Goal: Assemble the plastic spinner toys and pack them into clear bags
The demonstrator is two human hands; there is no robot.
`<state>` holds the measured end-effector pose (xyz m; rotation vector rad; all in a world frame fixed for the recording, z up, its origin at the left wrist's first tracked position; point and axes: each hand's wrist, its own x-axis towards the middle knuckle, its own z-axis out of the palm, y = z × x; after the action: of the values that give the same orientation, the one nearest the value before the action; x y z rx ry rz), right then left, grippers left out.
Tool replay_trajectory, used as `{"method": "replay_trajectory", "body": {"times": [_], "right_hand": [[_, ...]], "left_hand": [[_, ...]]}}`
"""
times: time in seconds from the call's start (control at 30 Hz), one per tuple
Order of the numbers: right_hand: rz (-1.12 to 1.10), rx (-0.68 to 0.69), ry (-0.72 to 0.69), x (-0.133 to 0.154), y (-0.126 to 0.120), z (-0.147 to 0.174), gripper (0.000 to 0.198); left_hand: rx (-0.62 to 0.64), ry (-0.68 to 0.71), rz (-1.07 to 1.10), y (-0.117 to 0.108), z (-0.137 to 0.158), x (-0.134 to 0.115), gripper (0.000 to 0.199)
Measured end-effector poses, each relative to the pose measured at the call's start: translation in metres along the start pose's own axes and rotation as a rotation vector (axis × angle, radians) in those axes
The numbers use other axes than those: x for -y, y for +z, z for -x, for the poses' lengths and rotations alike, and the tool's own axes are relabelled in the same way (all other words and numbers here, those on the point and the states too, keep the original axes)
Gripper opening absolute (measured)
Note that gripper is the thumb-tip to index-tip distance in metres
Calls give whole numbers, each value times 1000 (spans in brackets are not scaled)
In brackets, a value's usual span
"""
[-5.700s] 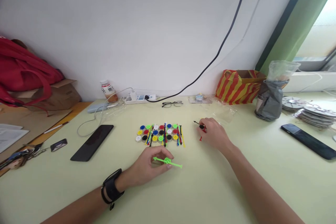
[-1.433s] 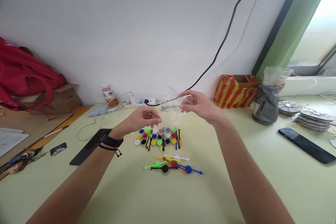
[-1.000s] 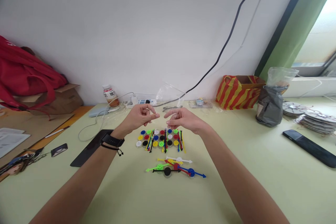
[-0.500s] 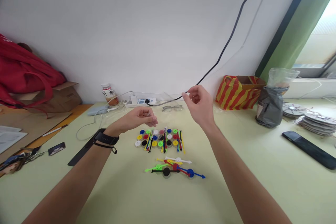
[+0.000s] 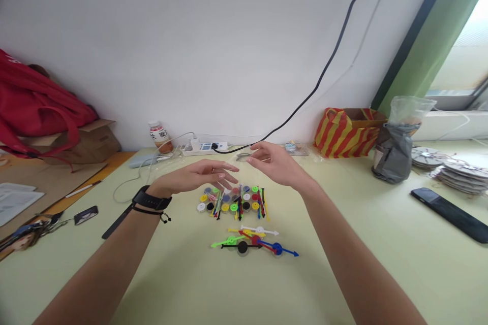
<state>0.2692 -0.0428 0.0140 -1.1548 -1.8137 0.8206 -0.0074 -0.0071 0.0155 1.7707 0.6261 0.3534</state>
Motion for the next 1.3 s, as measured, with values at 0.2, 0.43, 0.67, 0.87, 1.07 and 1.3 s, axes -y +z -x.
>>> {"method": "replay_trajectory", "body": {"times": [0.2, 0.43, 0.67, 0.87, 1.07, 1.3], "right_hand": [[-155, 127, 148, -11, -6, -5, 34], [-146, 356, 91, -15, -8, -6, 35], [-280, 447, 24, -11, -8, -4, 37], [-296, 441, 30, -4, -7, -2, 40], [-355, 552, 27, 5, -9, 2, 40], [-248, 620, 34, 7, -16, 4, 44]], "left_hand": [[-3, -63, 28, 1, 2, -4, 55], [-69, -126, 35, -2, 3, -2, 61], [-68, -105, 13, -1, 4, -6, 61], [-131, -91, -22, 4, 2, -12, 58], [-37, -71, -2, 11, 4, -22, 59], [9, -84, 38, 18, 8, -35, 56]]}}
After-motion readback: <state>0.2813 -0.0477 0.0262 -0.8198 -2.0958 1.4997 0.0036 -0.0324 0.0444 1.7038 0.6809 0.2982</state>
